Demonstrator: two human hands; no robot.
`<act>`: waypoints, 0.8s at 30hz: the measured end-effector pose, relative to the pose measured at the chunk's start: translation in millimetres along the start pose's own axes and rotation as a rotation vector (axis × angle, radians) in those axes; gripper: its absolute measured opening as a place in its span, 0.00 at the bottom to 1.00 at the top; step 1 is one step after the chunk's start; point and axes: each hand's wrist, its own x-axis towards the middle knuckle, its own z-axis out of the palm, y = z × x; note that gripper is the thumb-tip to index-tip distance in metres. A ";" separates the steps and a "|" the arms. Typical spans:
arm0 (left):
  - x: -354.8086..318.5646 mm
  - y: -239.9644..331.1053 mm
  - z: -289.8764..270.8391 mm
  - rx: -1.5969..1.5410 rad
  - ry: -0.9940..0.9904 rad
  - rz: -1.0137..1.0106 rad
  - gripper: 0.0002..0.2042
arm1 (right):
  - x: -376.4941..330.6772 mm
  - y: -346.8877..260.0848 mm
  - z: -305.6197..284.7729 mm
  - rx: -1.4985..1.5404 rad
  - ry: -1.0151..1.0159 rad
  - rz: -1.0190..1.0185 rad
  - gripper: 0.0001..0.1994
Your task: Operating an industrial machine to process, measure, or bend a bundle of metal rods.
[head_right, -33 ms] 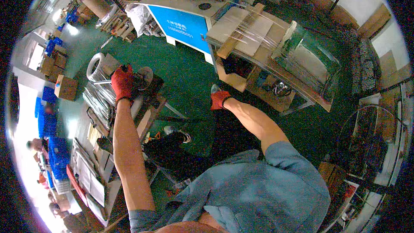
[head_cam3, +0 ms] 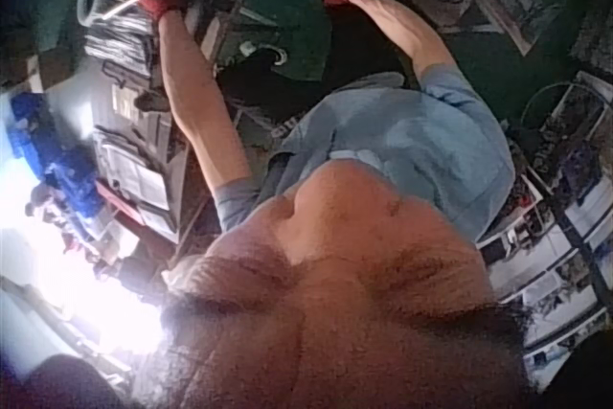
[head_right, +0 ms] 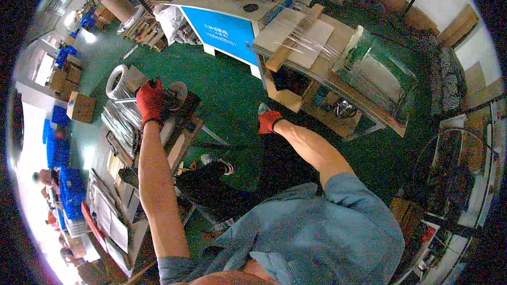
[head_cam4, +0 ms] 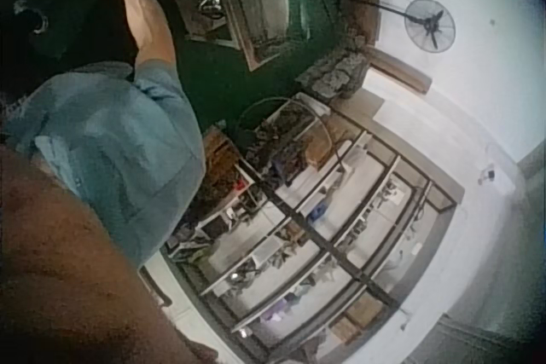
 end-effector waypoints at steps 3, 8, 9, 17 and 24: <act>0.5 -2.0 1.0 0.009 0.007 0.005 0.20 | 1.7 0.6 1.7 0.003 0.010 -0.009 0.60; 3.4 -5.1 5.0 0.027 0.012 0.017 0.19 | 3.9 2.7 6.3 -0.019 0.047 -0.025 0.57; 2.9 -4.0 5.6 0.032 0.021 0.028 0.19 | 2.6 4.2 7.2 -0.031 0.090 -0.043 0.53; 0.5 -6.0 4.1 -0.042 0.017 0.084 0.19 | -27.0 9.6 -27.3 0.016 0.360 -0.245 0.27; 4.0 -2.4 3.8 -0.013 -0.016 0.024 0.19 | -39.8 24.2 -69.8 -0.382 0.616 -0.453 0.25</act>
